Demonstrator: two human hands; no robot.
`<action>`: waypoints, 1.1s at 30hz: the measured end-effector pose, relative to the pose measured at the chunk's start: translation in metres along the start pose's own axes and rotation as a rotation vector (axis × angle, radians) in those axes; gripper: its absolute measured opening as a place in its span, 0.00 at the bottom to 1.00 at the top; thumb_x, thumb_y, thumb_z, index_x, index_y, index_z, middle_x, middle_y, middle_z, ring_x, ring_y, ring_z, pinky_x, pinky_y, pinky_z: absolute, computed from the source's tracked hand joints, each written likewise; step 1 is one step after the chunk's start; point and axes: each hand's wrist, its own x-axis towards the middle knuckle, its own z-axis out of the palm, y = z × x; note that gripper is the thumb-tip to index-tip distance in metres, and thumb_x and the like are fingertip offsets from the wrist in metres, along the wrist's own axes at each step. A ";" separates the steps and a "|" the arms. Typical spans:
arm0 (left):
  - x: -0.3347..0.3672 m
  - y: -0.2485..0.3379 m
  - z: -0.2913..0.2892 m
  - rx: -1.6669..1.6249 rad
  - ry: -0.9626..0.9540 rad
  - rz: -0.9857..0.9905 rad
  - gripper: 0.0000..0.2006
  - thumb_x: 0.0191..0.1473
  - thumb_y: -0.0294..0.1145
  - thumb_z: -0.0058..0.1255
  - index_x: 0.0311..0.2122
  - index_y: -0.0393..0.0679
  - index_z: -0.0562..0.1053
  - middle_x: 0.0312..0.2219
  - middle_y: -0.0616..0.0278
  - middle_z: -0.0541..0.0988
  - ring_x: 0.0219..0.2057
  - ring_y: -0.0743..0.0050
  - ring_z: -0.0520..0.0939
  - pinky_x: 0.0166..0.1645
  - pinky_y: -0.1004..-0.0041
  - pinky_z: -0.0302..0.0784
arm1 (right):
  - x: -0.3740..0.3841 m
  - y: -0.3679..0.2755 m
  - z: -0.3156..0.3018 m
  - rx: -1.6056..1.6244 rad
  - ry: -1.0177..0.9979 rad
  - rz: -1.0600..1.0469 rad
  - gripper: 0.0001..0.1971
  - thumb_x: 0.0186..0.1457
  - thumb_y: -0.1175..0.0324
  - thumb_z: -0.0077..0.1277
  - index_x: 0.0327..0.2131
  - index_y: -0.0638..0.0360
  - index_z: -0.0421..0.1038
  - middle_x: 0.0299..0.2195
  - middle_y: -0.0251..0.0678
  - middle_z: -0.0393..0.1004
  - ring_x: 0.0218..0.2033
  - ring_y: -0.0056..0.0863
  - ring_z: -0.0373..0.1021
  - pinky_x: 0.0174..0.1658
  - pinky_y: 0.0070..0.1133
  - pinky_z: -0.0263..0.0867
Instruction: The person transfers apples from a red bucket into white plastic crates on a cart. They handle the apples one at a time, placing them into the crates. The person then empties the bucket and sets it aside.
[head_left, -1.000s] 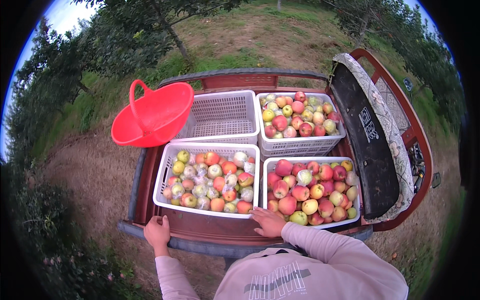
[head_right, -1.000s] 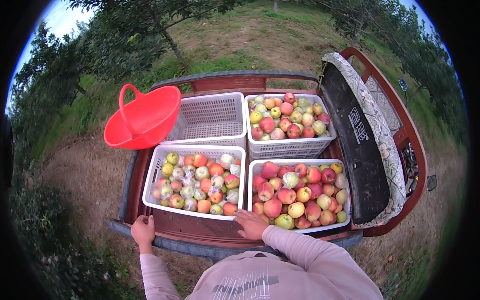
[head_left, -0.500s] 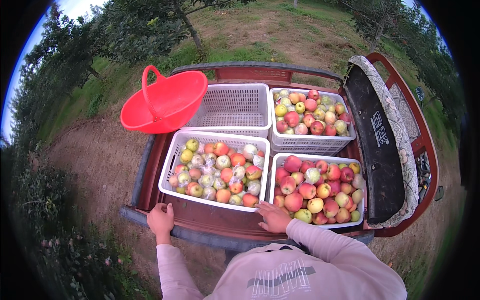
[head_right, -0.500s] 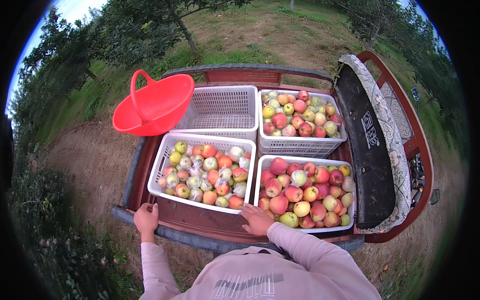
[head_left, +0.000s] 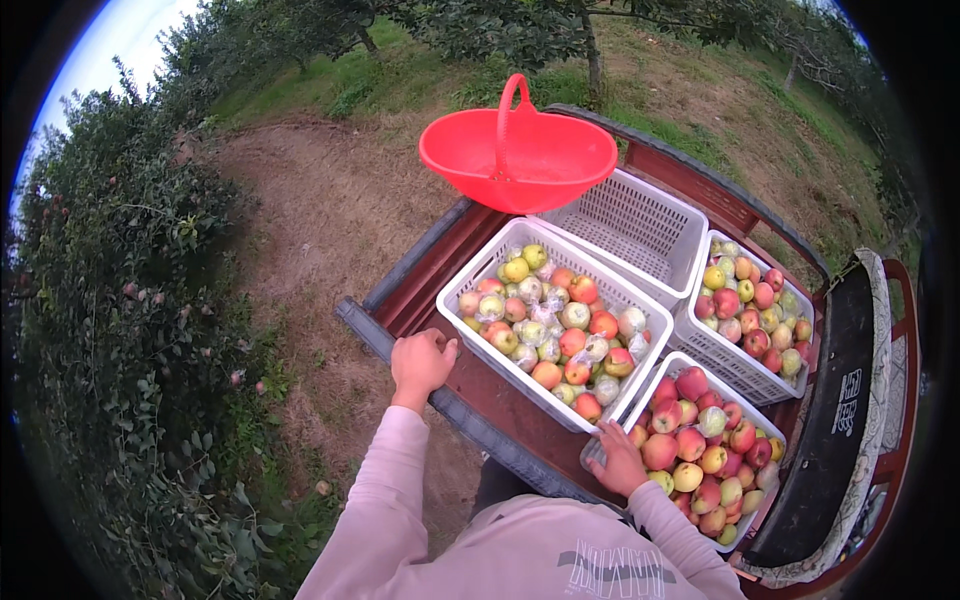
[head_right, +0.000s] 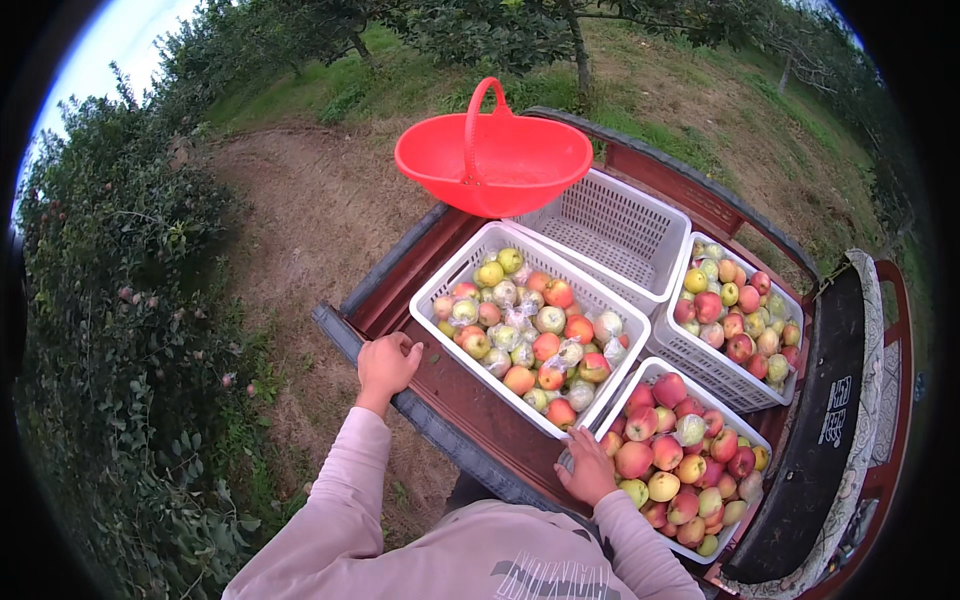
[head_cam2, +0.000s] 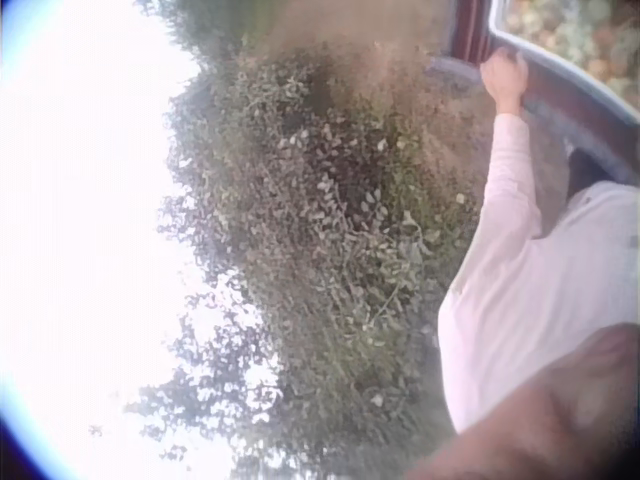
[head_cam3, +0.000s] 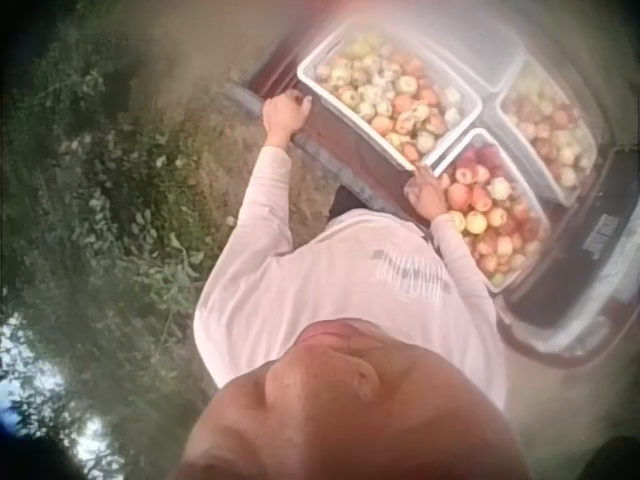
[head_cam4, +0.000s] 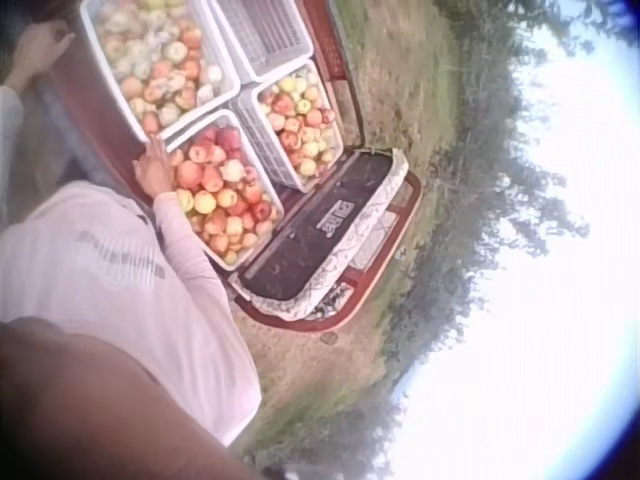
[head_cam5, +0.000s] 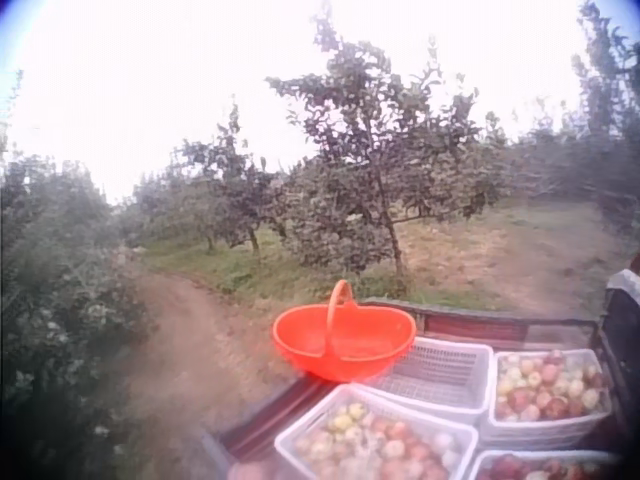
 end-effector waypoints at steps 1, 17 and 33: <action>0.001 0.000 0.002 0.009 -0.001 0.002 0.15 0.59 0.49 0.66 0.33 0.48 0.86 0.30 0.56 0.89 0.35 0.49 0.89 0.48 0.54 0.81 | 0.000 0.002 0.000 -0.008 0.005 -0.005 0.30 0.59 0.59 0.67 0.63 0.60 0.76 0.72 0.46 0.69 0.77 0.50 0.58 0.77 0.41 0.57; -0.003 0.000 -0.004 0.002 -0.022 -0.016 0.15 0.60 0.49 0.64 0.35 0.46 0.86 0.29 0.57 0.89 0.36 0.51 0.89 0.52 0.55 0.78 | 0.001 -0.001 -0.004 -0.003 0.019 -0.048 0.28 0.55 0.65 0.69 0.59 0.62 0.77 0.72 0.51 0.68 0.76 0.57 0.58 0.77 0.43 0.56; -0.001 0.003 -0.005 0.001 -0.020 -0.052 0.15 0.60 0.48 0.65 0.34 0.47 0.86 0.29 0.55 0.89 0.36 0.49 0.89 0.52 0.54 0.78 | 0.002 0.005 0.000 -0.051 0.017 -0.045 0.22 0.59 0.59 0.67 0.53 0.61 0.82 0.72 0.45 0.69 0.77 0.51 0.59 0.76 0.42 0.58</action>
